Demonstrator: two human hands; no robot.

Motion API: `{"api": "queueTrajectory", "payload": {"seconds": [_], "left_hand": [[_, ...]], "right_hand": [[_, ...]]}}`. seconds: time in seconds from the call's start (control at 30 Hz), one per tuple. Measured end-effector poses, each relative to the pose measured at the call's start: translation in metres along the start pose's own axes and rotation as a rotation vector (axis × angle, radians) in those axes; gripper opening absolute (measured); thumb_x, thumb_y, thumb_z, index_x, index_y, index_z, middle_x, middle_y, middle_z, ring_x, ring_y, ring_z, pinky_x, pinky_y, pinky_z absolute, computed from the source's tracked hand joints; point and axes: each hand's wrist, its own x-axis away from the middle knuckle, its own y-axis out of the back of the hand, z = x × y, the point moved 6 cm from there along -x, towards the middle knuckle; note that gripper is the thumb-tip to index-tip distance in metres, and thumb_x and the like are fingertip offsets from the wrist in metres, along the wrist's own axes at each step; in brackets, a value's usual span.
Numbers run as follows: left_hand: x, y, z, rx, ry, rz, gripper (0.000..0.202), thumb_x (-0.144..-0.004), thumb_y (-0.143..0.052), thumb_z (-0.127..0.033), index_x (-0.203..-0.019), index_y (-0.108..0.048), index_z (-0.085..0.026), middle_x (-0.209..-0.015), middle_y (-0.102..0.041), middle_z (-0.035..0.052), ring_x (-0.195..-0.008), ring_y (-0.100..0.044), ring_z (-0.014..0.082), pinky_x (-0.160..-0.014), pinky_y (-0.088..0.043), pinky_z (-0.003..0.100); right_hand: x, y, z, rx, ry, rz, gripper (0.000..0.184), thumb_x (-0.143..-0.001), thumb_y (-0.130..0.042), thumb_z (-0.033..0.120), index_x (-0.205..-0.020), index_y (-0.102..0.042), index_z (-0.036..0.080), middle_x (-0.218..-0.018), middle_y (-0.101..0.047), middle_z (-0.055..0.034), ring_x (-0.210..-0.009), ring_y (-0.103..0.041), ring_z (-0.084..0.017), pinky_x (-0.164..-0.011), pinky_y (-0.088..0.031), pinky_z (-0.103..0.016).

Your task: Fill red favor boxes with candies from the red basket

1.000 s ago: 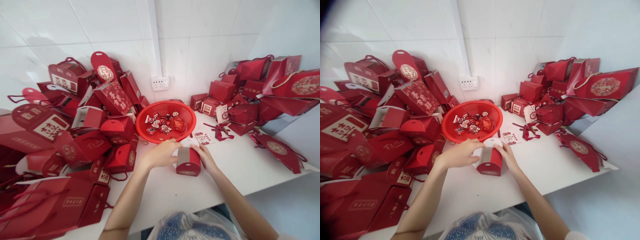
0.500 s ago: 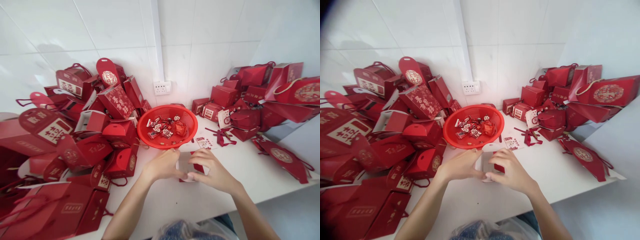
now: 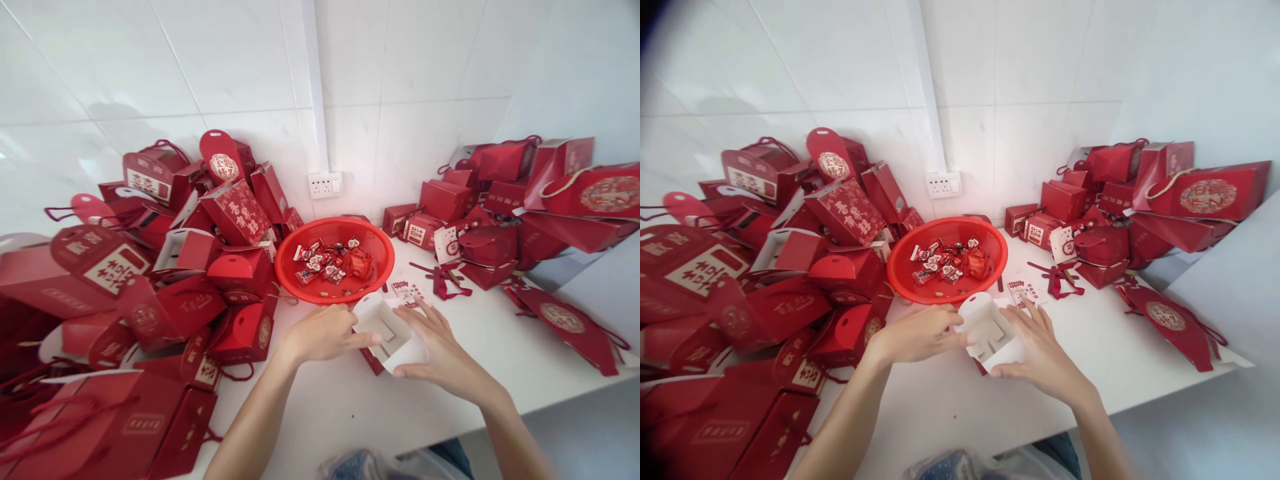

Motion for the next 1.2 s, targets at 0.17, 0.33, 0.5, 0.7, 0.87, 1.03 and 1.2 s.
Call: {"api": "queueTrajectory", "payload": {"seconds": [0.17, 0.33, 0.5, 0.7, 0.87, 1.03, 1.2], "left_hand": [[0.01, -0.001, 0.012, 0.006, 0.06, 0.076, 0.052, -0.077, -0.075, -0.047, -0.121, -0.067, -0.021, -0.113, -0.067, 0.0079, -0.101, -0.064, 0.0281, -0.081, -0.046, 0.031], [0.033, -0.009, 0.032, 0.145, 0.206, 0.131, 0.081, -0.066, -0.083, -0.036, -0.139, -0.049, -0.025, -0.124, -0.065, 0.0076, -0.11, -0.062, 0.0296, -0.088, -0.046, 0.033], [0.056, -0.02, 0.049, 0.255, 0.302, 0.126, 0.076, -0.062, -0.084, -0.04, -0.126, -0.049, -0.022, -0.112, -0.065, 0.0074, -0.104, -0.062, 0.0298, -0.089, -0.047, 0.037], [0.061, -0.034, 0.075, 0.447, 0.3, 0.019, 0.077, -0.062, -0.085, -0.036, -0.126, -0.042, -0.025, -0.108, -0.063, 0.0035, -0.1, -0.062, 0.0258, -0.089, -0.048, 0.036], [0.049, -0.038, 0.084, 0.647, 0.18, -0.085, 0.075, -0.064, -0.087, -0.038, -0.121, -0.038, -0.026, -0.11, -0.063, 0.0019, -0.103, -0.062, 0.0236, -0.092, -0.048, 0.036], [0.044, -0.036, 0.081, 0.683, 0.123, -0.169, 0.07, -0.065, -0.088, -0.04, -0.116, -0.042, -0.024, -0.121, -0.059, 0.0051, -0.111, -0.06, 0.0249, -0.099, -0.045, 0.037], [0.054, -0.035, 0.079, 0.571, 0.169, -0.143, 0.08, -0.064, -0.089, -0.041, -0.13, -0.048, -0.025, -0.129, -0.06, 0.007, -0.117, -0.058, 0.0274, -0.106, -0.043, 0.038]], "right_hand": [[0.001, -0.013, 0.012, -0.116, -0.055, 0.168, 0.109, -0.071, -0.067, 0.081, -0.159, -0.035, 0.026, -0.167, -0.028, -0.0169, -0.151, -0.028, -0.043, -0.12, -0.028, -0.06], [-0.003, -0.025, 0.027, -0.226, 0.002, 0.24, 0.102, -0.071, -0.069, 0.079, -0.154, -0.044, 0.026, -0.167, -0.027, -0.0142, -0.151, -0.029, -0.041, -0.12, -0.031, -0.054], [-0.014, -0.039, 0.036, -0.309, 0.14, 0.266, 0.1, -0.07, -0.072, 0.078, -0.15, -0.051, 0.023, -0.165, -0.03, -0.0165, -0.15, -0.031, -0.04, -0.121, -0.031, -0.052], [-0.025, -0.047, 0.034, -0.276, 0.165, 0.171, 0.093, -0.071, -0.072, 0.077, -0.144, -0.058, 0.021, -0.166, -0.028, -0.0181, -0.152, -0.026, -0.042, -0.121, -0.03, -0.058], [-0.025, -0.043, 0.03, -0.221, 0.175, 0.023, 0.082, -0.074, -0.068, 0.077, -0.137, -0.065, 0.023, -0.164, -0.034, -0.0184, -0.152, -0.027, -0.044, -0.117, -0.035, -0.064], [-0.024, -0.028, 0.025, -0.179, 0.285, -0.164, 0.066, -0.078, -0.071, 0.07, -0.126, -0.071, 0.025, -0.156, -0.047, -0.0167, -0.146, -0.04, -0.043, -0.112, -0.043, -0.062], [-0.027, 0.003, 0.024, -0.192, 0.435, -0.327, 0.046, -0.086, -0.072, 0.056, -0.122, -0.071, 0.027, -0.145, -0.059, -0.0138, -0.137, -0.053, -0.035, -0.11, -0.048, -0.056]]}}
